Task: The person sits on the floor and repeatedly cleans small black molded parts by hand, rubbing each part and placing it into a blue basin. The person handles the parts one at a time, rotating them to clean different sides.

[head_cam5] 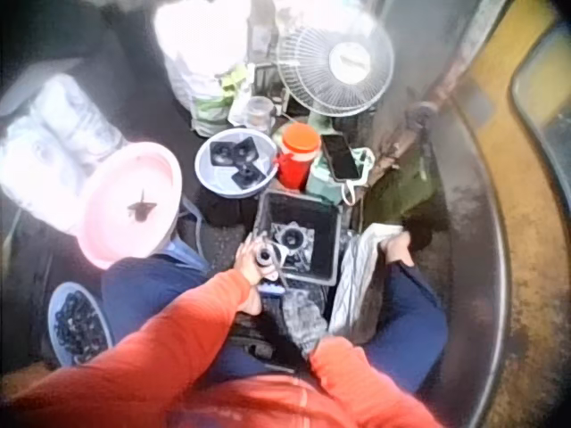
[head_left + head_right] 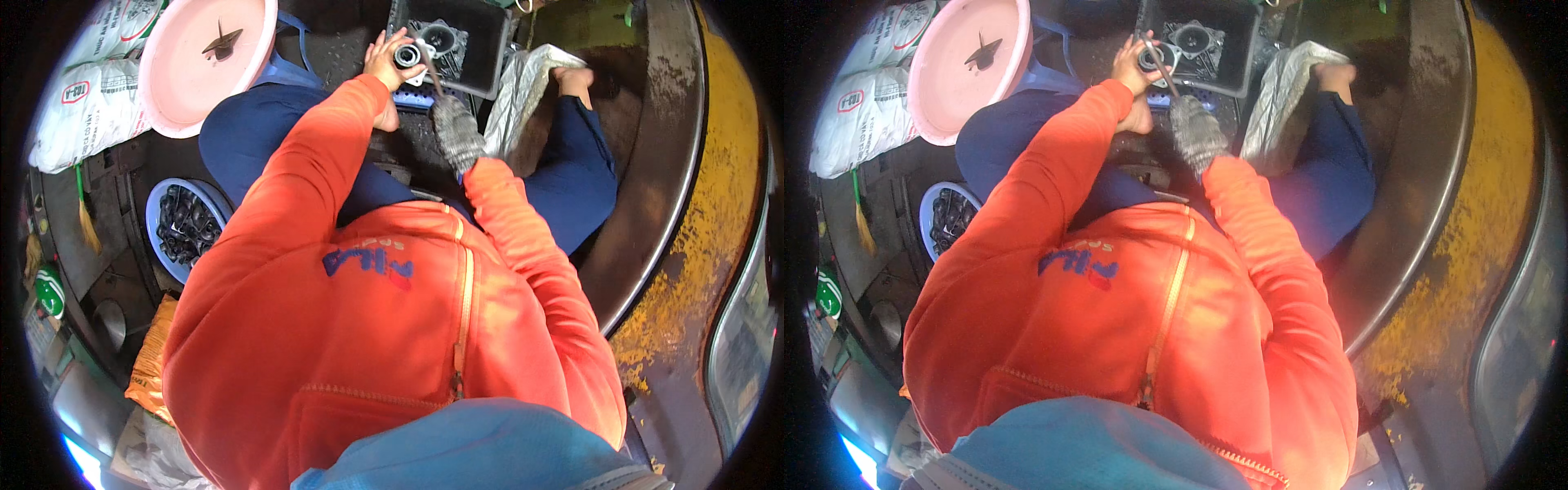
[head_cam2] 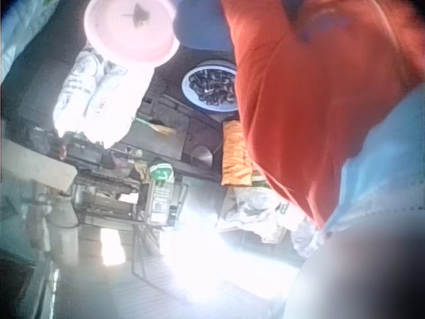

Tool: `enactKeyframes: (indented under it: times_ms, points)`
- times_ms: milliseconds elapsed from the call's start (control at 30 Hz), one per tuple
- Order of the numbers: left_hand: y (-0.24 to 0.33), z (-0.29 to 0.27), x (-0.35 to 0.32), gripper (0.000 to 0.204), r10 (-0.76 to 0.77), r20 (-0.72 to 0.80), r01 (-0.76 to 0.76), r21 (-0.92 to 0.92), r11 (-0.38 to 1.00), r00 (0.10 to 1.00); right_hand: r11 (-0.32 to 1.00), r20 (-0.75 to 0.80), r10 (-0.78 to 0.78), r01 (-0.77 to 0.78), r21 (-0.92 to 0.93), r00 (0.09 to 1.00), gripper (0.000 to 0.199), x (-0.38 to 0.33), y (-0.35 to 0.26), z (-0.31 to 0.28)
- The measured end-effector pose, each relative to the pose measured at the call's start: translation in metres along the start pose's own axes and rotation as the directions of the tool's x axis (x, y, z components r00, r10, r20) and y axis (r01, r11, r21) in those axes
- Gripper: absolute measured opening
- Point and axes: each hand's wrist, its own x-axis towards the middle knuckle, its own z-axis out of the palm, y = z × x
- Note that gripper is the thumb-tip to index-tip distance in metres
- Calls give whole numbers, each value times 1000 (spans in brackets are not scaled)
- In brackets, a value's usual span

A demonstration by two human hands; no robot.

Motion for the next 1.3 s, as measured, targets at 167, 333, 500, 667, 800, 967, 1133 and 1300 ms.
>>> enactKeyframes:
  times_ms: [167, 333, 500, 667, 800, 967, 1133, 1300]
  points:
    - [2, -1, -1, 66, -11, 38, 9, 61, 998, 999, 991, -208, -5, 32, 127, 978, 56, -2, 16, 15]
    - [4, -3, -1, 65, 29, 50, -32, 63, 998, 998, 989, -20, 83, -80, 125, 996, 52, 4, 25, 17]
    - [3, -2, 1, 66, 12, 23, -13, 68, 998, 1000, 999, 65, -44, 42, 34, 997, 46, -5, 10, 0]
    - [0, -1, -2, 65, -7, 47, 5, 37, 999, 999, 996, 125, 78, -84, 44, 989, 24, -8, -6, -13]
    - [-1, -15, 22, 72, -1, -180, -23, -134, 991, 984, 988, -166, -53, 75, 135, 985, 23, -28, -6, -40]
    - [-27, -62, 127, 69, -77, -468, -31, -219, 975, 880, 738, -324, 253, 34, 674, 912, 20, -79, 1, -83]
    - [-53, -78, 190, 114, -438, -29, 437, 163, 885, 899, 354, -29, 438, -143, 924, 898, 24, -85, -5, -96]
    - [-12, -26, 160, 61, -74, -421, 202, 267, 942, 904, 177, 34, 391, -112, 978, 920, 28, -76, -6, -104]
